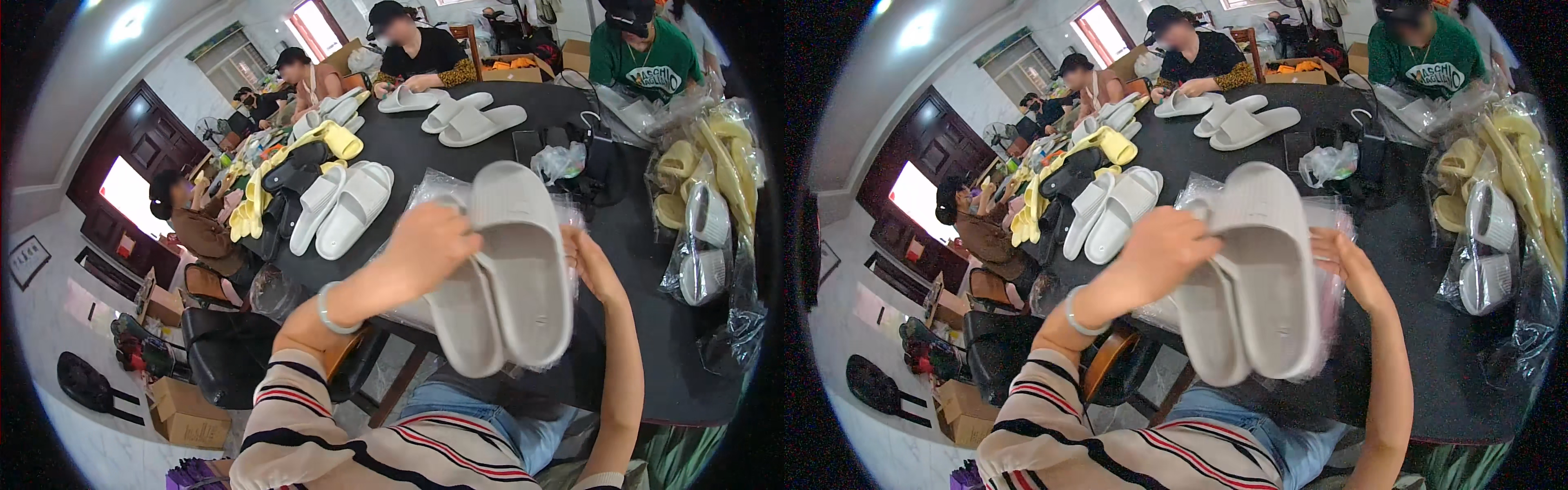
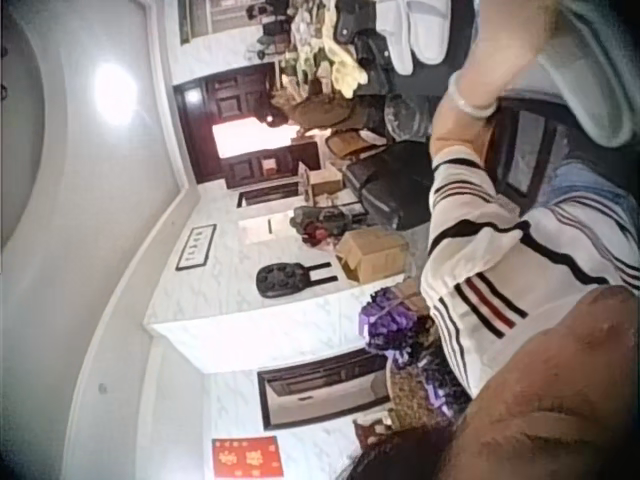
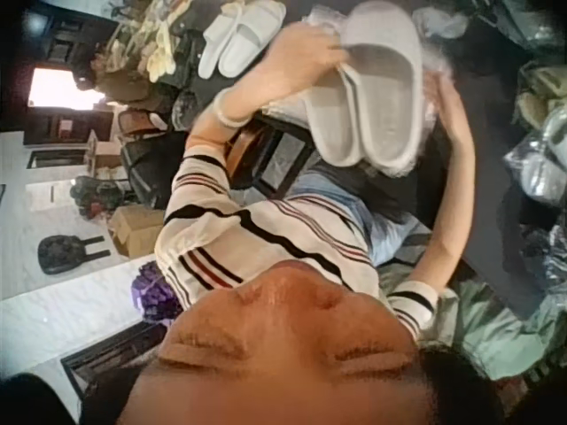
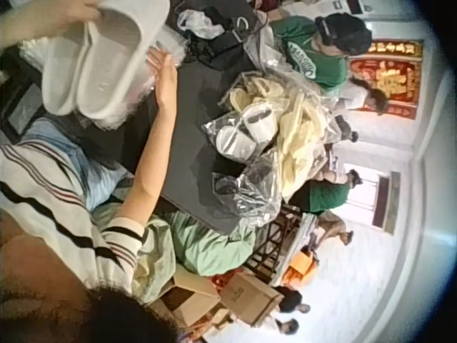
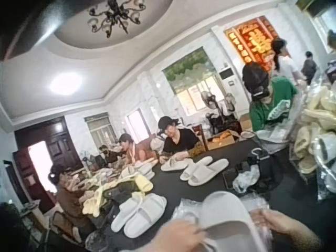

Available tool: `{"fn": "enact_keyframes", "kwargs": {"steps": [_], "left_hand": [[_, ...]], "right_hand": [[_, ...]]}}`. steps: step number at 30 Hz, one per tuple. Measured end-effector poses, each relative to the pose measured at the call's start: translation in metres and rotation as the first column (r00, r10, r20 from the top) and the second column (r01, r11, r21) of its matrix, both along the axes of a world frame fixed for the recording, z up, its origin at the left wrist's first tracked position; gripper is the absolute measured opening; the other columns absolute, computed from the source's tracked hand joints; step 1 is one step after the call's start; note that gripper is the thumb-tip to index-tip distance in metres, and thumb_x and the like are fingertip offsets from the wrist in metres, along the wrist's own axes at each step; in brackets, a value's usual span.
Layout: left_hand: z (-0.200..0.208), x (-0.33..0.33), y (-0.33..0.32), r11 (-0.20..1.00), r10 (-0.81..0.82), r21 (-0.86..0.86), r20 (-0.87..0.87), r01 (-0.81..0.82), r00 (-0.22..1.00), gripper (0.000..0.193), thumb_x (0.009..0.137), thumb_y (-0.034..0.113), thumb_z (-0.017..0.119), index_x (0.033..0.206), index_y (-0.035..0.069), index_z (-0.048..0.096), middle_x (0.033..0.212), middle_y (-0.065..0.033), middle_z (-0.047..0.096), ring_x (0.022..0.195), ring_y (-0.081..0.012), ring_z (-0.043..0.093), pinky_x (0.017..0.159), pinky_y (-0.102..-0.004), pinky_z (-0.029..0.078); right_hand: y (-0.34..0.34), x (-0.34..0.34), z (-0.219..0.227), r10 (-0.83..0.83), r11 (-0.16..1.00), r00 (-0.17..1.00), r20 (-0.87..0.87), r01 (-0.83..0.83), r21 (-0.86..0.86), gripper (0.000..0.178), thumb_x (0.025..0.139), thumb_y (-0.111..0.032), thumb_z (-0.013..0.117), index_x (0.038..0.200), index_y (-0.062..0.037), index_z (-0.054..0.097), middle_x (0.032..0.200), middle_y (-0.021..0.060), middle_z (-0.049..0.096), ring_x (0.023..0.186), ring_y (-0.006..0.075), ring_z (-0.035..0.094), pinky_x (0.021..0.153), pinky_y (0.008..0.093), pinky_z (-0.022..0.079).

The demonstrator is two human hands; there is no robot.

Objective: The person places pairs of yellow and white plastic slippers into clear plastic bags on a table. They open the bags, insert the slippers, and fold the bags closed. Other people in the background are also handling slippers and packaging materials.

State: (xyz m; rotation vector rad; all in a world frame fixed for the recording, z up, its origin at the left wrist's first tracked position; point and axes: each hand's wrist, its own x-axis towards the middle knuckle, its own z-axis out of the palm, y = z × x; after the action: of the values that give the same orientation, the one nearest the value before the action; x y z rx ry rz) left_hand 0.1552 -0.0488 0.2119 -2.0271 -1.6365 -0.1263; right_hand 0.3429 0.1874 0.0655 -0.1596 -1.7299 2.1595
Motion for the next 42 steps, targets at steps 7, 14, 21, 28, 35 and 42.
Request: {"fn": "enact_keyframes", "kwargs": {"steps": [7, 14, 21, 28, 35, 42], "left_hand": [[0.023, -0.031, -0.09, 0.95, 0.304, -0.031, -0.157, -0.312, 0.94, 0.024, 0.07, 0.012, 0.06, 0.093, 0.011, 0.068, 0.057, -0.0009, 0.052, 0.051, -0.0198, 0.057, 0.046, -0.0332, 0.043], [0.008, -0.081, -0.14, 0.941, 0.331, -0.028, -0.149, -0.338, 0.932, 0.028, 0.07, 0.007, 0.062, 0.097, 0.012, 0.068, 0.066, -0.0036, 0.052, 0.05, -0.0212, 0.056, 0.046, -0.0338, 0.045], [-0.081, -0.149, -0.172, 0.758, 0.64, -0.342, 0.223, -0.555, 0.736, 0.026, 0.086, 0.011, 0.058, 0.112, 0.01, 0.064, 0.091, -0.0149, 0.067, 0.076, -0.0347, 0.065, 0.068, -0.042, 0.053], [-0.134, -0.155, -0.181, 0.767, 0.453, -0.097, 0.782, -0.634, 0.428, 0.032, 0.082, 0.009, 0.071, 0.106, 0.001, 0.051, 0.096, -0.0126, 0.05, 0.065, -0.0183, 0.054, 0.063, -0.0298, 0.047], [-0.182, -0.197, -0.192, 0.707, 0.226, -0.212, 0.972, -0.674, -0.069, 0.04, 0.082, 0.003, 0.069, 0.107, 0.002, 0.038, 0.092, -0.0086, 0.049, 0.067, -0.0124, 0.055, 0.058, -0.0251, 0.051], [-0.153, -0.172, -0.168, 0.746, -0.015, 0.114, 0.988, -0.657, 0.154, 0.03, 0.081, -0.014, 0.054, 0.099, 0.005, 0.041, 0.09, -0.0059, 0.048, 0.075, -0.0118, 0.056, 0.065, -0.0243, 0.051]], "right_hand": [[-0.026, -0.009, -0.01, 0.007, 0.672, 0.985, 0.173, -0.132, 0.728, 0.038, 0.099, -0.028, 0.046, 0.116, 0.0027, 0.061, 0.116, 0.0201, 0.062, 0.11, 0.0328, 0.057, 0.097, 0.0407, 0.042], [-0.03, -0.01, -0.012, -0.028, 0.624, 0.989, 0.147, -0.097, 0.775, 0.035, 0.097, -0.026, 0.049, 0.112, 0.0027, 0.062, 0.115, 0.0199, 0.062, 0.111, 0.0345, 0.055, 0.099, 0.0408, 0.041], [-0.032, -0.014, -0.014, -0.026, 0.663, 0.986, 0.164, -0.106, 0.741, 0.034, 0.098, -0.026, 0.05, 0.113, 0.001, 0.062, 0.117, 0.0179, 0.061, 0.111, 0.0327, 0.054, 0.099, 0.0397, 0.041], [-0.032, -0.013, -0.02, -0.048, 0.7, 0.984, 0.169, -0.088, 0.709, 0.028, 0.095, -0.02, 0.054, 0.112, 0.0003, 0.063, 0.117, 0.0163, 0.061, 0.11, 0.0308, 0.055, 0.096, 0.0381, 0.043], [-0.034, -0.016, -0.025, -0.055, 0.674, 0.991, 0.119, -0.051, 0.737, 0.023, 0.092, -0.015, 0.058, 0.109, -0.0016, 0.064, 0.115, 0.0148, 0.061, 0.109, 0.0303, 0.056, 0.095, 0.0377, 0.044], [-0.033, -0.019, -0.029, -0.023, 0.682, 0.995, 0.093, -0.052, 0.73, 0.022, 0.088, -0.01, 0.06, 0.108, -0.0038, 0.065, 0.115, 0.0138, 0.062, 0.109, 0.031, 0.055, 0.095, 0.0384, 0.044]]}}
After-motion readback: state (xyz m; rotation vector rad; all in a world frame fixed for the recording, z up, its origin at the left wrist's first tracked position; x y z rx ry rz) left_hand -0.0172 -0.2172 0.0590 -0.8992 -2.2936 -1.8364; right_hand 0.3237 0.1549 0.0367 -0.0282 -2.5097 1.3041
